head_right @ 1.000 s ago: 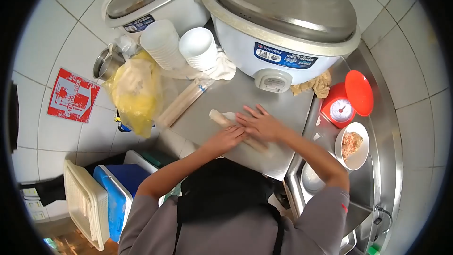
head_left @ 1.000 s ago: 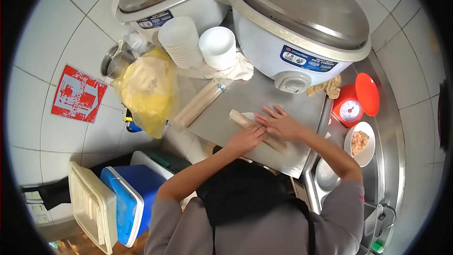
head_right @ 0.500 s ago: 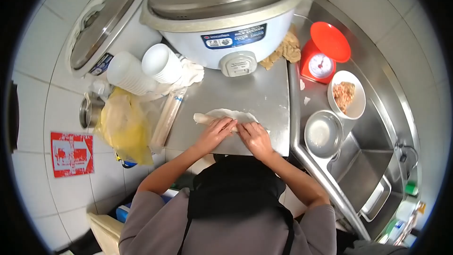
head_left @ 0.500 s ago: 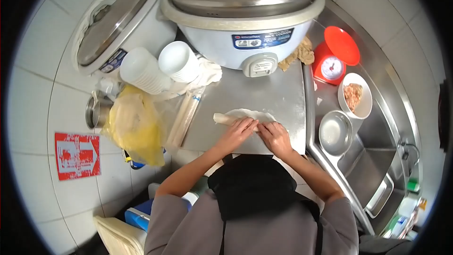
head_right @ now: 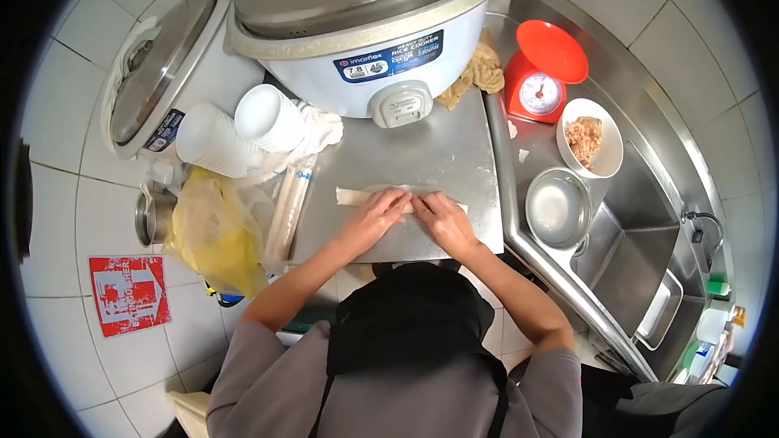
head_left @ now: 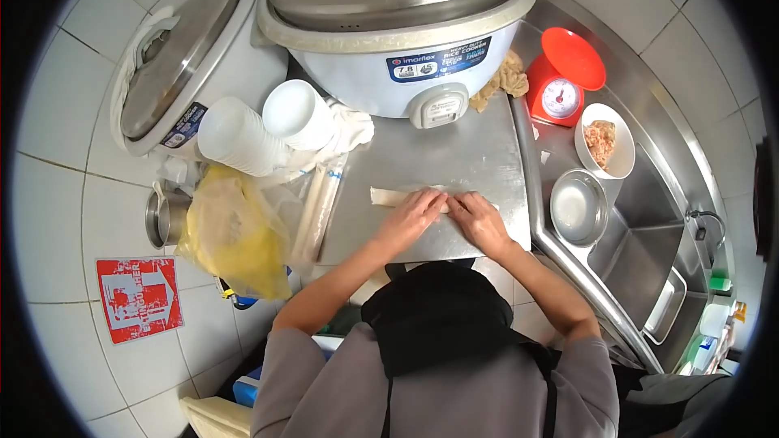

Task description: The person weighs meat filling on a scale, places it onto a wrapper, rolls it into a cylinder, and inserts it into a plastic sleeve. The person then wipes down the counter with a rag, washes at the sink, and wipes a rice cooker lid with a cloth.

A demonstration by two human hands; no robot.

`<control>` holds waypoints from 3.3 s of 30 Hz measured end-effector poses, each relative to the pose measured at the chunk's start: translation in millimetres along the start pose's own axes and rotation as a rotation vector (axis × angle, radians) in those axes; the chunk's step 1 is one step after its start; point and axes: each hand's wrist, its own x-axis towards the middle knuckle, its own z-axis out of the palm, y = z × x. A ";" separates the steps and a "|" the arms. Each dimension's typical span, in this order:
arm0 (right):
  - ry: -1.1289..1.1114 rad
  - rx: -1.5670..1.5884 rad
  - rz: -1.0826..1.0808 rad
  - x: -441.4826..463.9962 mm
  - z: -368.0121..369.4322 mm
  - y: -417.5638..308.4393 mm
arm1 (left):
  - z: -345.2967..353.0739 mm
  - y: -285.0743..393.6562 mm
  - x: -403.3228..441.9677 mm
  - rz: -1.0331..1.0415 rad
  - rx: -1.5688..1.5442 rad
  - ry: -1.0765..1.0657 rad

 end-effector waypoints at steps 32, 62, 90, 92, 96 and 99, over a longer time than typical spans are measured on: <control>0.001 0.051 0.007 23.3 5.8 16.7 | 0.2 -19.8 13.8 0.024 0.087 -0.021; -0.129 -0.046 -0.123 -16.3 -14.1 -11.9 | -12.6 -7.6 -33.9 0.014 -0.065 -0.134; -0.267 -0.182 0.178 -18.9 2.3 -44.6 | -36.1 -27.9 -36.0 -0.195 0.094 0.013; -0.260 -0.297 0.286 -43.6 -18.1 -21.4 | -31.1 -30.2 -38.4 -0.193 0.119 0.035; -0.141 -0.316 0.292 -34.0 -35.7 3.7 | -22.3 -28.6 -43.9 -0.162 0.167 0.115; -0.150 -0.158 0.176 -16.7 -9.5 -23.1 | -24.8 -23.5 -43.4 -0.149 0.204 0.128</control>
